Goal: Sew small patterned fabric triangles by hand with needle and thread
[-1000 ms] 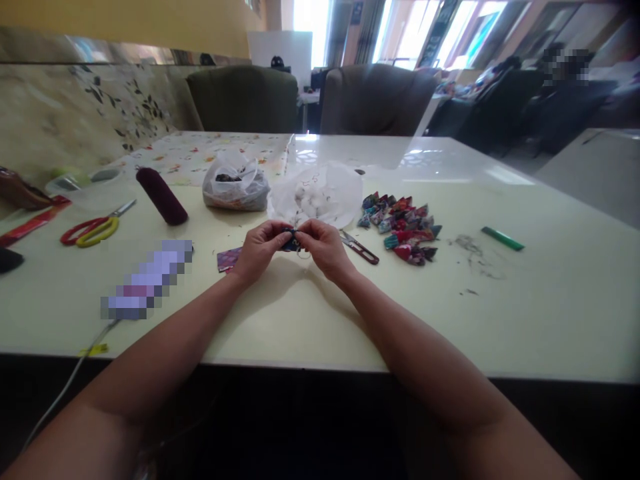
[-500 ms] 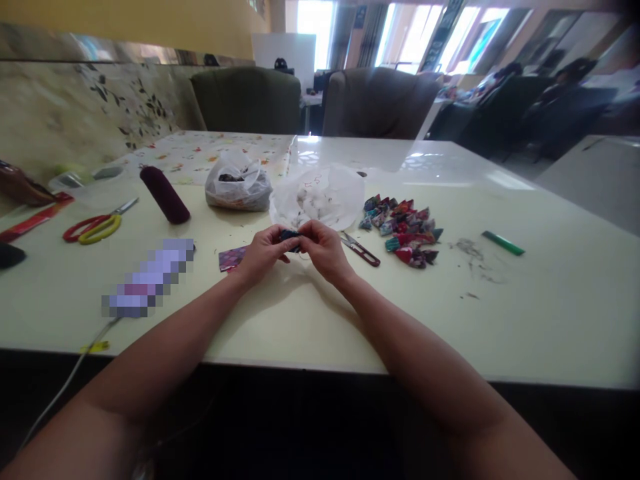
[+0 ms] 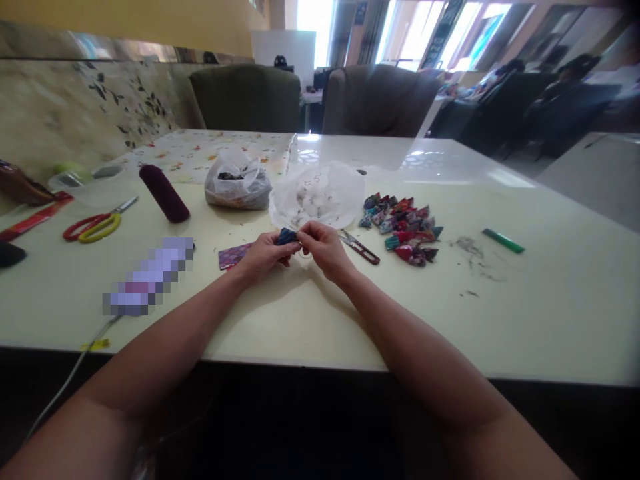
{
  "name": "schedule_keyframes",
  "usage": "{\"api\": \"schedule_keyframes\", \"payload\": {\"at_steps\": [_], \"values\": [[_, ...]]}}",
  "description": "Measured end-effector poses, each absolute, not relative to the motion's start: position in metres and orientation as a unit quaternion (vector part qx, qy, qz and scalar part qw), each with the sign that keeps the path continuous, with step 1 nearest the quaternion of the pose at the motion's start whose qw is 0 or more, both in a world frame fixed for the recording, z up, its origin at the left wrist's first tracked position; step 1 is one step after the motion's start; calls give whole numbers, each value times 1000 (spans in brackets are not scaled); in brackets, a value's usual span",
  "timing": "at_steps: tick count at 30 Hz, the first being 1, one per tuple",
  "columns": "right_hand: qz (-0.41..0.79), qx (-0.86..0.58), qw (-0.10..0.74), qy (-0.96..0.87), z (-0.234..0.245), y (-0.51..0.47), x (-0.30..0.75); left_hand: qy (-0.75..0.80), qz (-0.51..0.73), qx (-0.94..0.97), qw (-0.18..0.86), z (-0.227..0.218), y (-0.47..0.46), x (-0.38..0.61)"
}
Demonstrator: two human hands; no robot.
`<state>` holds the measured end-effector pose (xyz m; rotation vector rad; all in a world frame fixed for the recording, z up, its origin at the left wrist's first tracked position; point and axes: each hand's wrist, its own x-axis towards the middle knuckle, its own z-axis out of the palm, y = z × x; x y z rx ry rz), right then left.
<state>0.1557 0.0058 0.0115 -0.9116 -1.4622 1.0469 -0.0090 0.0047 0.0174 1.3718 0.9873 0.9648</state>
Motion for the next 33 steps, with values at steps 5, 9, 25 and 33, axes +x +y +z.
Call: {"api": "schedule_keyframes", "payload": {"at_steps": [5, 9, 25, 33], "values": [[403, -412, 555, -600, 8, 5, 154, 382, 400, 620, 557, 21, 5, -10], [452, -405, 532, -590, 11, 5, 155, 392, 403, 619, 549, 20, 6, -11], [439, -382, 562, -588, 8, 7, 156, 405, 492, 548, 542, 18, 6, -13], [613, -364, 423, -559, 15, -6, 152, 410, 582, 481, 511, 22, 7, -11]]}}
